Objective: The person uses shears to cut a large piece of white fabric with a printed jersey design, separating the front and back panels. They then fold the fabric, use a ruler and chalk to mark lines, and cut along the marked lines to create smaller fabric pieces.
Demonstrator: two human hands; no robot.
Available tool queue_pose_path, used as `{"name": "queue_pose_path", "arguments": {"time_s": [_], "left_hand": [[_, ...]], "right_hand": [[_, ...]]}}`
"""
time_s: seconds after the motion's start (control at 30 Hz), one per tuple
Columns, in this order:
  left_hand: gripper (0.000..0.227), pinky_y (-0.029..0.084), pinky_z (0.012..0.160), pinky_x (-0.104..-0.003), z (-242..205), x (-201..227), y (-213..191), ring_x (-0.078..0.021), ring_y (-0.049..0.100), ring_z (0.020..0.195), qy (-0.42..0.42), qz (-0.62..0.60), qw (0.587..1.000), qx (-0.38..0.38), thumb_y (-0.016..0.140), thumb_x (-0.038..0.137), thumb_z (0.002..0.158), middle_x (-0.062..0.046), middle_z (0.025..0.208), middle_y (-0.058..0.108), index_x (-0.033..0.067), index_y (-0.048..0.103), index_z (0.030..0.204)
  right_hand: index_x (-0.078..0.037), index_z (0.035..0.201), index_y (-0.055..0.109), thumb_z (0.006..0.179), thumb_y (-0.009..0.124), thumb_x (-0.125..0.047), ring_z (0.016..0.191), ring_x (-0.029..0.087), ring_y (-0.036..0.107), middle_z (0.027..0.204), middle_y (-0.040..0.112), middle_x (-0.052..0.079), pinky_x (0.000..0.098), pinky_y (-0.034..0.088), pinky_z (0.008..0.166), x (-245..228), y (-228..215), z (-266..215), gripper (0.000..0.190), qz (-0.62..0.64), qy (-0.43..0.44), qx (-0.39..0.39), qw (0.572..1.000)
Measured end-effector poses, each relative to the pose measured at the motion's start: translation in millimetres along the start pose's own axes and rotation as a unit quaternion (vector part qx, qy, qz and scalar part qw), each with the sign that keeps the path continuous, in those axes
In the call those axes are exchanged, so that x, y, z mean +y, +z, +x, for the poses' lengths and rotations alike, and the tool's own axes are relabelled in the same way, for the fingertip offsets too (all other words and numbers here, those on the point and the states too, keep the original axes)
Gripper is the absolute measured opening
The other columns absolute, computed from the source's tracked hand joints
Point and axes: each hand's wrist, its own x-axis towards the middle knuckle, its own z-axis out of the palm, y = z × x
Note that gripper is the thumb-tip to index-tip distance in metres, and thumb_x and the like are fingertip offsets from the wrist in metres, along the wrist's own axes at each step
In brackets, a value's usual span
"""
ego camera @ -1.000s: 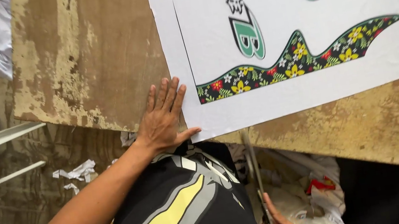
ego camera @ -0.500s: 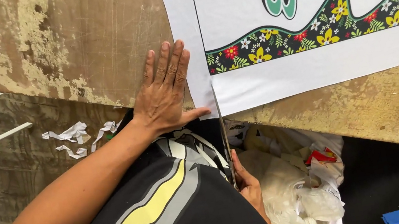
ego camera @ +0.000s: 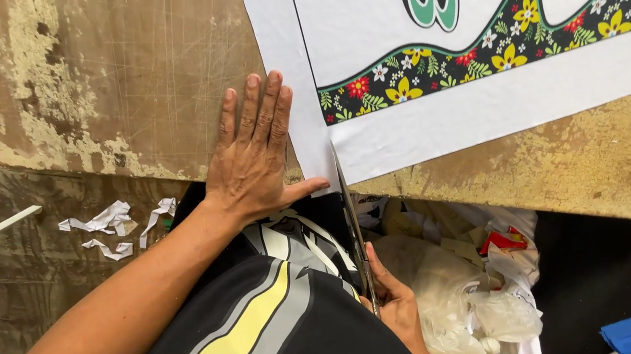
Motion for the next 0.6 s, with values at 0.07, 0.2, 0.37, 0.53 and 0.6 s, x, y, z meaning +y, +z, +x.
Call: {"name": "queue_pose_path", "arguments": {"time_s": [0.07,0.2,0.37,0.53,0.6], "left_hand": [[0.148,0.004,0.139,-0.061,1,0,1,-0.0434,0.006,0.171,-0.001,0.008,1.0,0.001,0.052,0.114,0.095,-0.023,0.184,0.006,-0.0023,0.006,0.175],[0.151,0.005,0.14,-0.061,0,0,0,-0.0436,0.007,0.171,0.002,0.015,1.0,-0.008,0.054,0.115,0.094,-0.023,0.184,0.005,-0.003,0.005,0.175],[0.149,0.004,0.139,-0.061,-1,2,1,-0.0428,0.005,0.171,-0.001,0.013,1.0,-0.014,0.046,0.117,0.095,-0.022,0.184,0.004,-0.0014,0.005,0.176],[0.149,0.003,0.139,-0.061,1,0,-3,-0.0436,0.005,0.171,0.001,0.011,1.0,-0.019,0.048,0.116,0.094,-0.023,0.184,0.003,-0.001,0.004,0.176],[0.148,-0.001,0.139,-0.062,-1,1,-3,-0.0457,-0.002,0.171,-0.011,-0.007,1.0,-0.024,0.051,0.115,0.096,-0.024,0.185,0.0,0.0021,0.001,0.176]], "right_hand": [[-0.003,0.156,0.057,0.092,0.073,0.006,0.155,0.022,0.052,0.17,0.051,0.013,0.0315,0.043,0.126,-27,18,24,0.067,0.058,0.053,0.05,0.996],[-0.012,0.165,0.054,0.088,0.079,0.009,0.091,0.007,0.064,0.132,0.078,0.002,0.0216,0.056,0.087,-31,22,40,0.084,0.003,0.048,0.037,0.998],[-0.009,0.164,0.049,0.093,0.079,-0.009,0.119,0.012,0.047,0.166,0.051,0.003,0.0258,0.044,0.1,-37,15,37,0.078,-0.027,0.011,-0.01,1.0],[-0.03,0.169,0.051,0.091,0.075,0.006,0.088,0.006,0.056,0.133,0.079,-0.004,0.02,0.05,0.092,-91,16,24,0.089,-0.103,0.134,0.029,0.985],[-0.024,0.172,0.032,0.086,0.085,-0.028,0.164,0.014,0.035,0.186,0.023,0.0,0.0305,0.044,0.116,-102,-6,11,0.101,-0.065,0.141,-0.086,0.984]]}}
